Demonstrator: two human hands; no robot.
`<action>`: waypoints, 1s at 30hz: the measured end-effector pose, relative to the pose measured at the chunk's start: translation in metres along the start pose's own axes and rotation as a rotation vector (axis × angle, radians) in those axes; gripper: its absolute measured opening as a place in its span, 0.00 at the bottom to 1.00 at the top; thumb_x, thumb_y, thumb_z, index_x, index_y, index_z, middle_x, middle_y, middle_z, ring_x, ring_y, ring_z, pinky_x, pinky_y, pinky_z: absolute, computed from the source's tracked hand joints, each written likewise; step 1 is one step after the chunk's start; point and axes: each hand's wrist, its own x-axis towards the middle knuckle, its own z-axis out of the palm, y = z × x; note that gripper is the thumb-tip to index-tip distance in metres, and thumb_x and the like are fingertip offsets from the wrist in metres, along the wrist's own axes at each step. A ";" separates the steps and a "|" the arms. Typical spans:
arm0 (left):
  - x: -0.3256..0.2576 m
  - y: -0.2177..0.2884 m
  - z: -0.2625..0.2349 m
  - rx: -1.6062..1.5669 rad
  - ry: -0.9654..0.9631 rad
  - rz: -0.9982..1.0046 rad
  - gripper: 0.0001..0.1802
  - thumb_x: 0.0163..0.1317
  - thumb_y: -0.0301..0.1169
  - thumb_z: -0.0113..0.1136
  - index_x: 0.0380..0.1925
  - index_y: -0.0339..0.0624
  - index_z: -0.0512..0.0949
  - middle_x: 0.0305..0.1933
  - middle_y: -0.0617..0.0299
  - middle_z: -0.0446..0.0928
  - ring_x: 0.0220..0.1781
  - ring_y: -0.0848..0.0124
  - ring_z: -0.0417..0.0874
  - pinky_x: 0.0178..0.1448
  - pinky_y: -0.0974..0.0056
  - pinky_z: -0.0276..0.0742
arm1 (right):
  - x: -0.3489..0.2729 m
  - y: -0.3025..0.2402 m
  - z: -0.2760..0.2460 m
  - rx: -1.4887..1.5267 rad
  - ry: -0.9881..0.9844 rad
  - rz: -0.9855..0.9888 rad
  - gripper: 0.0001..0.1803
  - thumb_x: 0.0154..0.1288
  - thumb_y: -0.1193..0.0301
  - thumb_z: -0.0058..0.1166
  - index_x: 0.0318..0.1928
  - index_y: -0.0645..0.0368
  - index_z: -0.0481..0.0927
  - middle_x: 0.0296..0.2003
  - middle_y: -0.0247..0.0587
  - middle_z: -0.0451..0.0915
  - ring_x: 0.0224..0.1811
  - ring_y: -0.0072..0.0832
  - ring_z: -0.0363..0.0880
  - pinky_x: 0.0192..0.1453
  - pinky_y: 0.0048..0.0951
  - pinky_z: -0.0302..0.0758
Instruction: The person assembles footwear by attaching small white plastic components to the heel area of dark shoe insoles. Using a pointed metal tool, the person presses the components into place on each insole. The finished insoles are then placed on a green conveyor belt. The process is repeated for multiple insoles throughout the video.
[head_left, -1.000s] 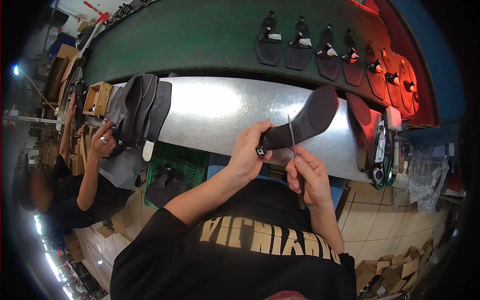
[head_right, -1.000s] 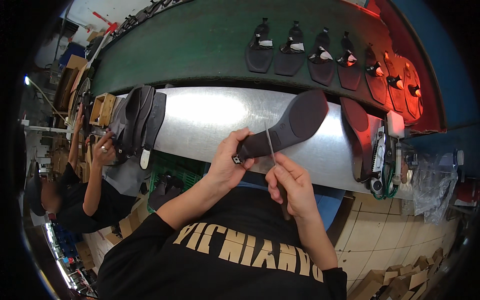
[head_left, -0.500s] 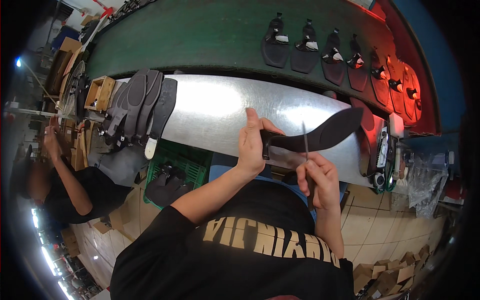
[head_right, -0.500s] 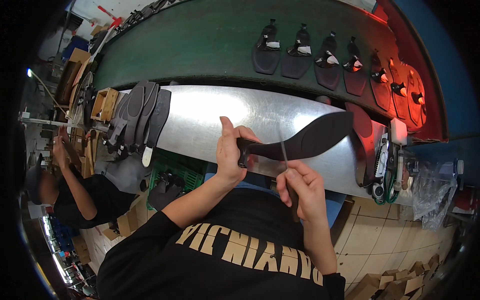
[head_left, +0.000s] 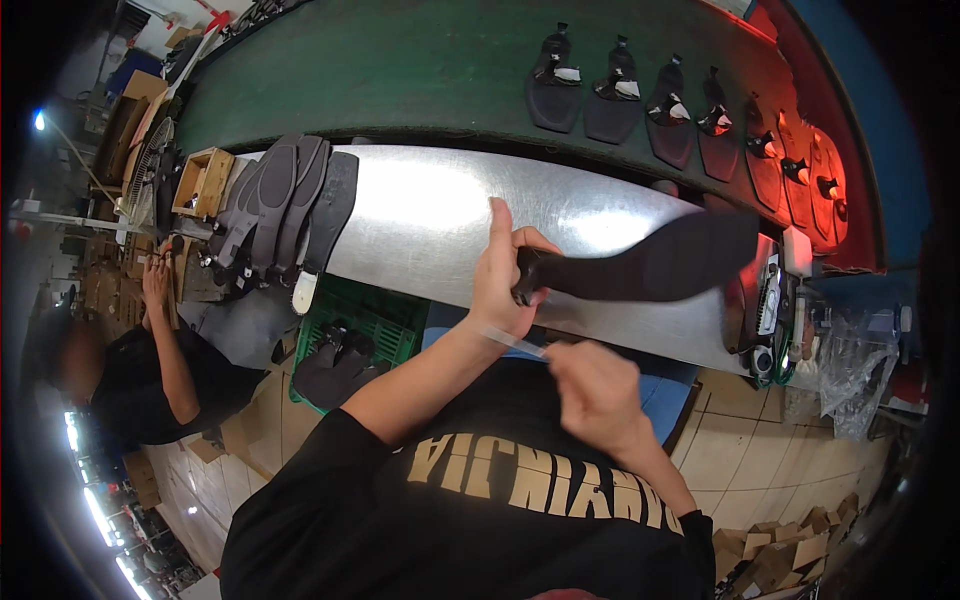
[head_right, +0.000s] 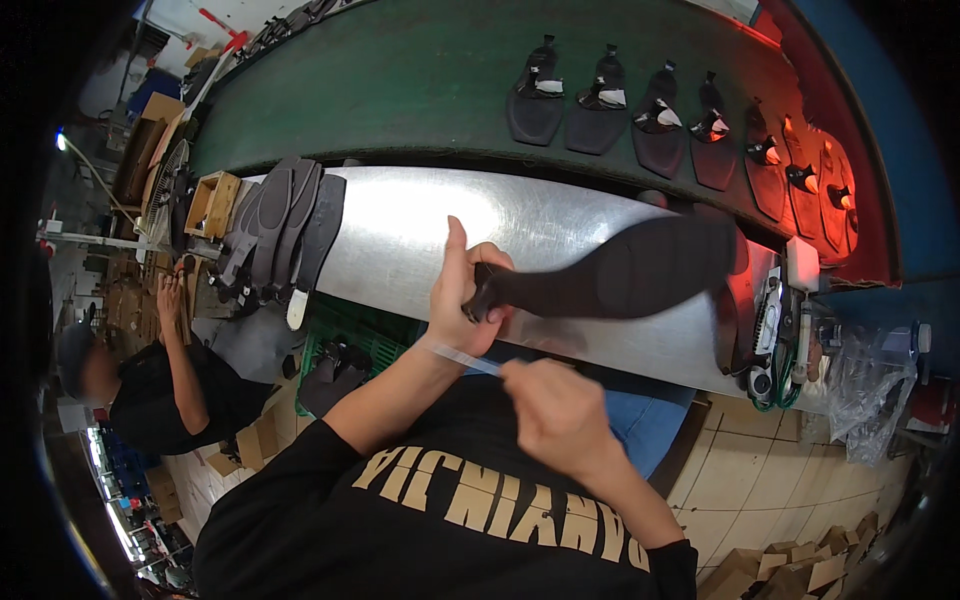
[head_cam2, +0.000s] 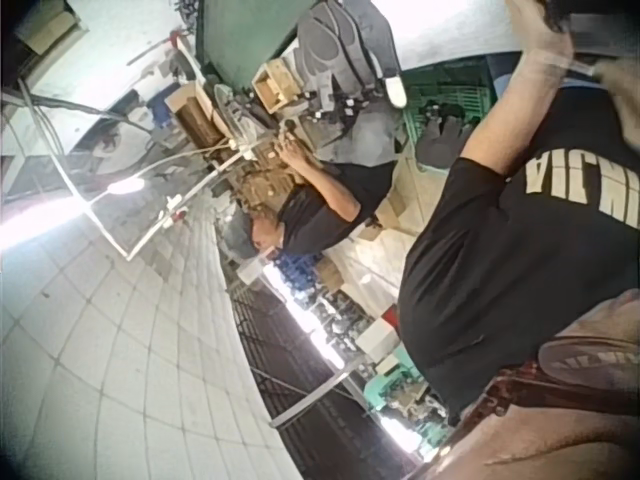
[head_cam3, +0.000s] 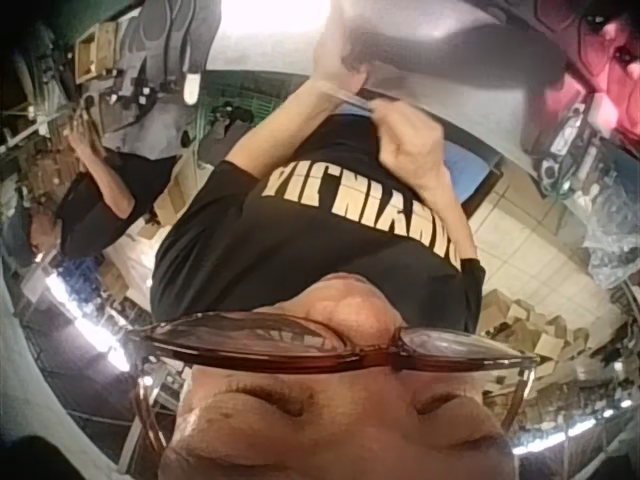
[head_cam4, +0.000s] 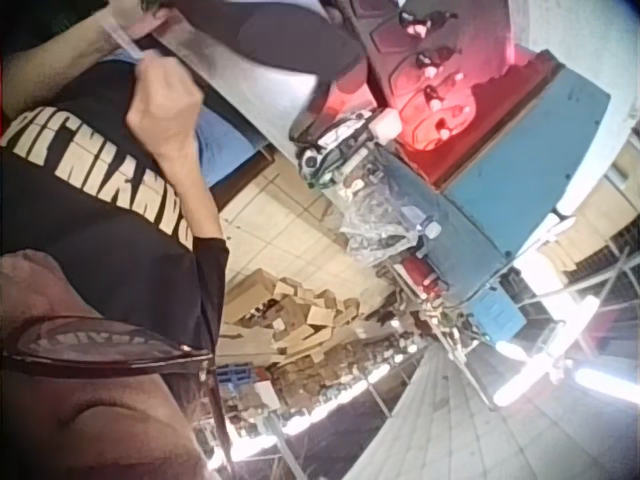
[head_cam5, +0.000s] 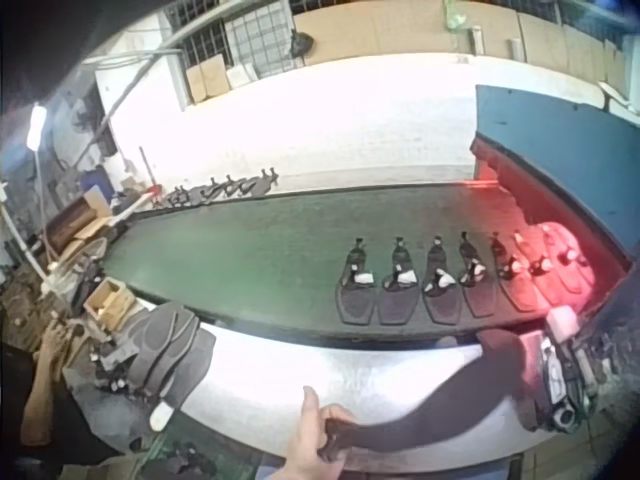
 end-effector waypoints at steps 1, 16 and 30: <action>0.002 0.002 0.005 -0.112 0.076 -0.104 0.39 0.67 0.65 0.36 0.18 0.40 0.72 0.21 0.61 0.74 0.26 0.70 0.74 0.32 0.70 0.71 | 0.000 -0.003 0.000 0.010 -0.047 -0.046 0.10 0.56 0.85 0.53 0.39 0.66 0.79 0.25 0.45 0.77 0.23 0.32 0.78 0.29 0.28 0.73; -0.001 -0.015 0.019 -0.458 0.053 -0.289 0.36 0.66 0.68 0.36 0.20 0.47 0.72 0.17 0.63 0.69 0.25 0.64 0.72 0.37 0.61 0.70 | 0.004 0.009 0.007 -0.062 0.097 0.263 0.01 0.63 0.78 0.53 0.35 0.61 0.75 0.26 0.47 0.76 0.25 0.45 0.77 0.29 0.38 0.72; 0.016 -0.004 0.021 -0.164 0.102 -0.376 0.41 0.61 0.73 0.32 0.22 0.44 0.68 0.18 0.61 0.67 0.25 0.63 0.72 0.32 0.62 0.71 | -0.008 0.007 0.011 -0.052 -0.049 -0.022 0.04 0.57 0.78 0.57 0.30 0.57 0.74 0.26 0.41 0.75 0.25 0.40 0.77 0.29 0.36 0.74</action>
